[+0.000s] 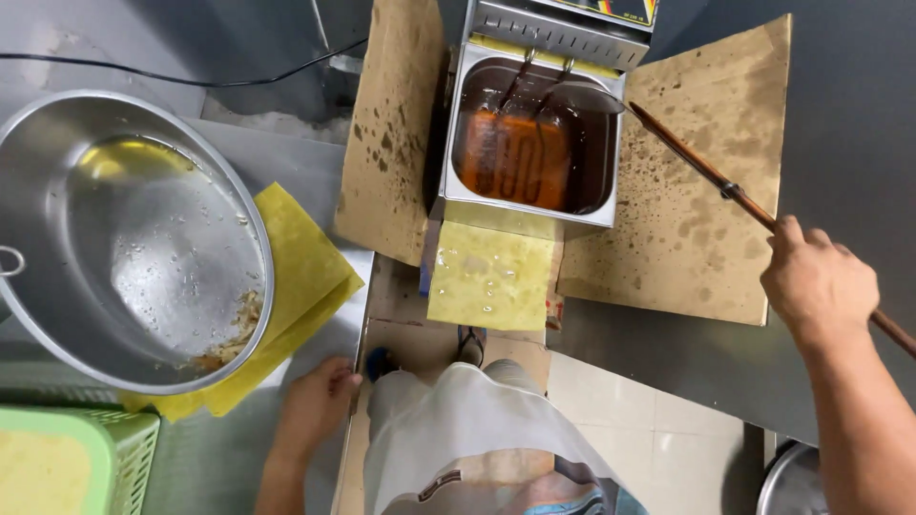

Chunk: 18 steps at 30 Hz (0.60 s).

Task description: Separating thin vegetable slices by hand and then deep-frying them using a commercial fryer and various kitchen tools.

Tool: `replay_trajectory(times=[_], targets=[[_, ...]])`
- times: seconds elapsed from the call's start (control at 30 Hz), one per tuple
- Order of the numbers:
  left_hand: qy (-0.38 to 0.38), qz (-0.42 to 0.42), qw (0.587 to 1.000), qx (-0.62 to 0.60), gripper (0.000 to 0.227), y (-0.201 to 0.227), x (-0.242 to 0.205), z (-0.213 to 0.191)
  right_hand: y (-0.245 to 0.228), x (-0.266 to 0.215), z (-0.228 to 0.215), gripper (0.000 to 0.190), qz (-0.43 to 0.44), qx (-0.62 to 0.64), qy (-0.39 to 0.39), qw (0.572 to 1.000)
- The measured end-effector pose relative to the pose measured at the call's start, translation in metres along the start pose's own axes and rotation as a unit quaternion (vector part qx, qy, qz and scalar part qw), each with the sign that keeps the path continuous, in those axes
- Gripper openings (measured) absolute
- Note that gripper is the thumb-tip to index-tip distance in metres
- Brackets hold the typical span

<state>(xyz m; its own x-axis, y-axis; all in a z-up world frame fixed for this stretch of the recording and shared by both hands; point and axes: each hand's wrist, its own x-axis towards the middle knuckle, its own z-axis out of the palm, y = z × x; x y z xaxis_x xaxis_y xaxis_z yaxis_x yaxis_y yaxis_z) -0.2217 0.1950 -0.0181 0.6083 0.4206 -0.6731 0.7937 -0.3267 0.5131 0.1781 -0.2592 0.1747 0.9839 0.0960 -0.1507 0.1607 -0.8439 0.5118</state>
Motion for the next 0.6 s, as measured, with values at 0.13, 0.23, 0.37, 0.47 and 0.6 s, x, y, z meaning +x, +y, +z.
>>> replay_trajectory(times=[0.13, 0.23, 0.37, 0.47, 0.6], targets=[[0.067, 0.032, 0.997, -0.016, 0.039, -0.020, 0.004, -0.004, -0.012, 0.035, 0.011, 0.042, -0.061, -0.059, 0.098, 0.992], [0.084, 0.033, 0.995, -0.032, 0.039, -0.019, 0.005, -0.008, -0.033, 0.049, -0.017, 0.049, -0.081, -0.108, 0.094, 0.986], [0.074, 0.002, 0.996, -0.054, 0.040, 0.009, -0.006, -0.024, -0.061, 0.070, -0.042, 0.056, -0.054, -0.115, -0.015, 0.992], [0.089, 0.015, 0.994, -0.065, 0.037, 0.014, -0.001, -0.024, -0.068, 0.087, -0.035, 0.055, -0.023, -0.088, -0.068, 0.994], [0.088, -0.023, 0.990, -0.112, 0.041, 0.034, -0.009, -0.037, -0.070, 0.074, -0.056, 0.048, 0.003, -0.045, -0.123, 0.991]])
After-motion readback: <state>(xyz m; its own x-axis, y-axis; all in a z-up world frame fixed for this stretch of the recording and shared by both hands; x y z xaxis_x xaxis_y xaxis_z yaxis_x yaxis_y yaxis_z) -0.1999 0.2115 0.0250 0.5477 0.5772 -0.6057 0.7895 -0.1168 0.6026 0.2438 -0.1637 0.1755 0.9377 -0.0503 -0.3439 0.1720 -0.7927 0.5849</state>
